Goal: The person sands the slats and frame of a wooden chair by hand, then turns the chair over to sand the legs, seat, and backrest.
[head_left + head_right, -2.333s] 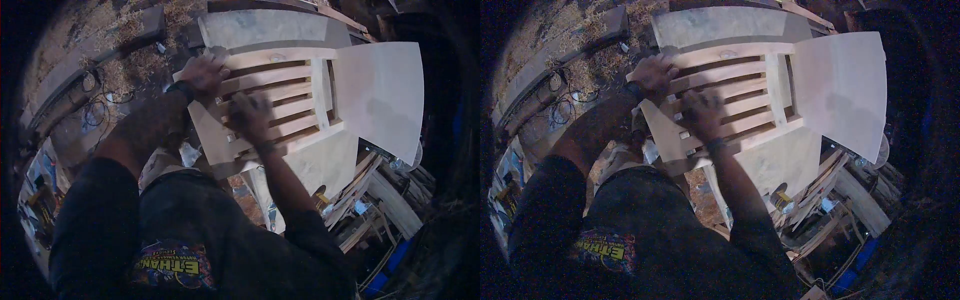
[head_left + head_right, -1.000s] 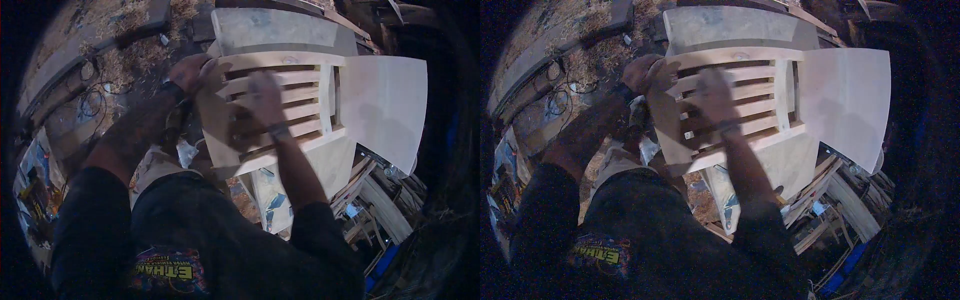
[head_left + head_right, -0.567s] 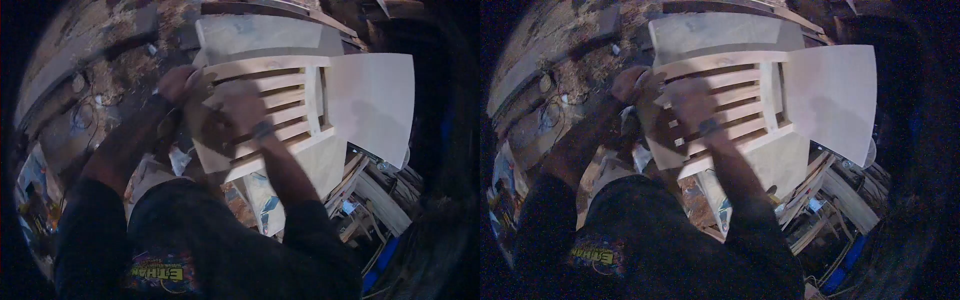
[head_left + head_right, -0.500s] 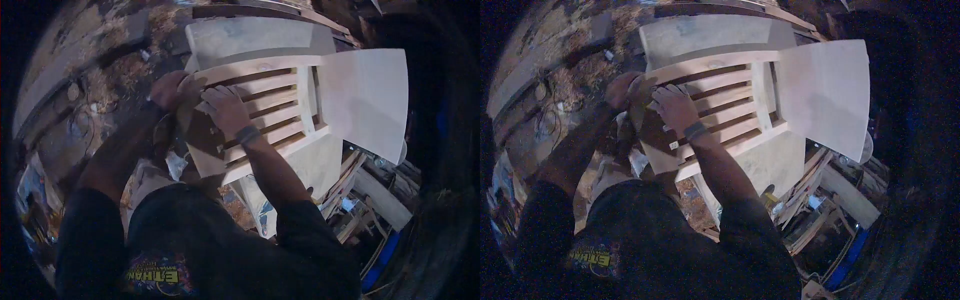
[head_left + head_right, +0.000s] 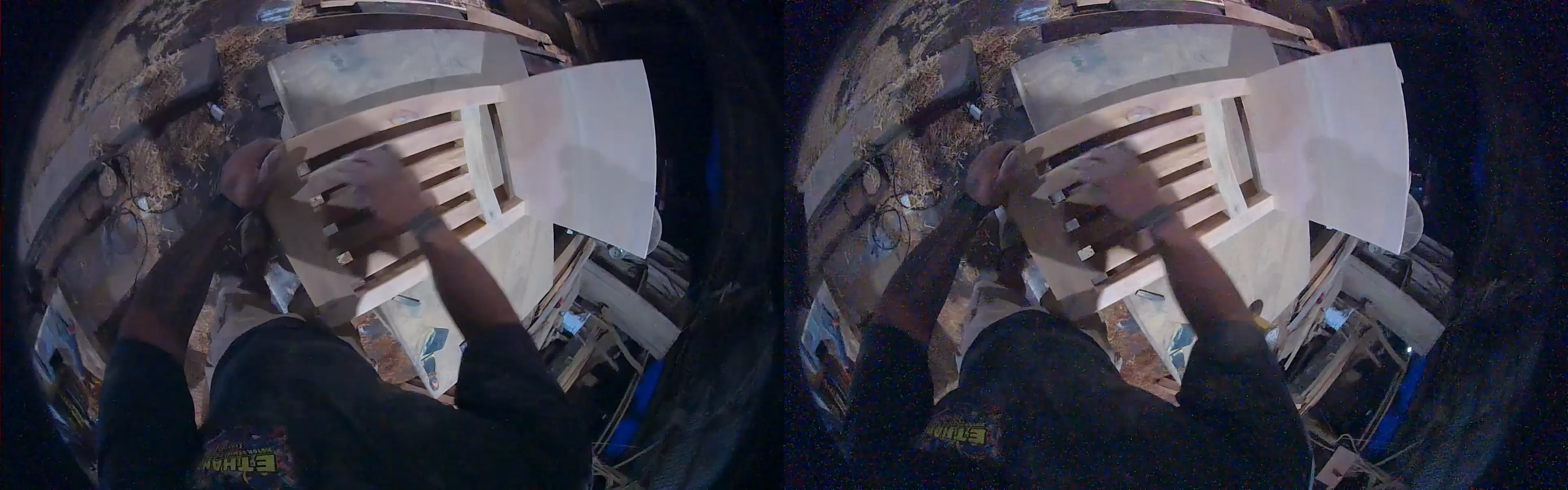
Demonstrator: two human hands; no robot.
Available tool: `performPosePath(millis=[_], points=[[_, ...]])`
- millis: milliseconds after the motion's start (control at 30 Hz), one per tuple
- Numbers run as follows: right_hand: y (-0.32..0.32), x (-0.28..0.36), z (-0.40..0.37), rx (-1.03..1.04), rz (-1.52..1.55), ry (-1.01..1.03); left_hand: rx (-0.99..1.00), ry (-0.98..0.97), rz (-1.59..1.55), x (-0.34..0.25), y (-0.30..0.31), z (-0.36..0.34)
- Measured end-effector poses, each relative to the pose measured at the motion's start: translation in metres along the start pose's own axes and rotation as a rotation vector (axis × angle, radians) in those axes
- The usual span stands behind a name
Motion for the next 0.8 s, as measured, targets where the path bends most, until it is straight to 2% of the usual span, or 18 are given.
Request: performPosePath(millis=[33,100,167,200,267,333,367,400,500,567,600,633,667,700,800], points=[[-0.028,-0.054,-0.033,0.023,0.007,-0.137,0.004,0.013,0.001,0.002,0.0,0.0],[-0.019,-0.151,-0.087,0.164,0.098,-0.539,-0.056,0.0,-0.057,0.011,0.0,-0.004],[-0.007,-0.174,-0.101,0.246,0.163,-0.815,-0.107,-0.031,-0.017,0.016,0.0,-0.007],[-0.029,-0.174,-0.104,0.21,0.144,-0.823,-0.126,-0.059,0.053,0.015,0.001,-0.006],[-0.032,-0.128,-0.071,-0.002,0.044,-0.602,-0.108,-0.058,0.109,0.013,0.001,-0.004],[-0.004,-0.029,-0.015,-0.161,-0.049,-0.216,-0.041,0.002,0.088,0.008,0.002,-0.001],[-0.001,0.004,-0.001,-0.15,-0.059,-0.067,-0.051,0.008,0.088,0.002,0.004,-0.001],[-0.005,-0.014,-0.007,-0.122,-0.009,-0.11,-0.047,0.012,0.094,-0.006,0.004,-0.002],[-0.002,-0.129,-0.054,-0.097,0.008,-0.339,-0.041,0.023,0.12,-0.011,0.003,-0.001],[-0.009,-0.153,-0.073,-0.229,-0.078,-0.462,-0.067,0.019,0.15,-0.004,0.002,-0.006],[-0.026,-0.14,-0.073,-0.339,-0.096,-0.451,-0.078,-0.005,0.171,0.002,0.003,-0.007],[-0.025,-0.108,-0.055,-0.321,-0.082,-0.402,-0.096,-0.033,0.19,0.004,0.005,-0.005],[-0.021,-0.075,-0.035,-0.302,-0.066,-0.352,-0.106,-0.006,0.211,0.008,0.005,-0.004],[0.0,-0.024,-0.01,-0.156,-0.011,-0.274,-0.113,0.018,0.234,0.009,0.005,-0.004],[0.026,0.006,0.006,-0.302,0.13,-0.039,-0.075,0.013,0.197,0.007,0.004,-0.004]])
Point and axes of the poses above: each hand's wrist, its own z-axis towards the middle knuckle, its own y-axis out of the back of the hand, x = y × z, the point moved 9 cm from there along z, towards the middle knuckle, and after that the axes turned 12 degrees about -z, right-handed, at the moved point
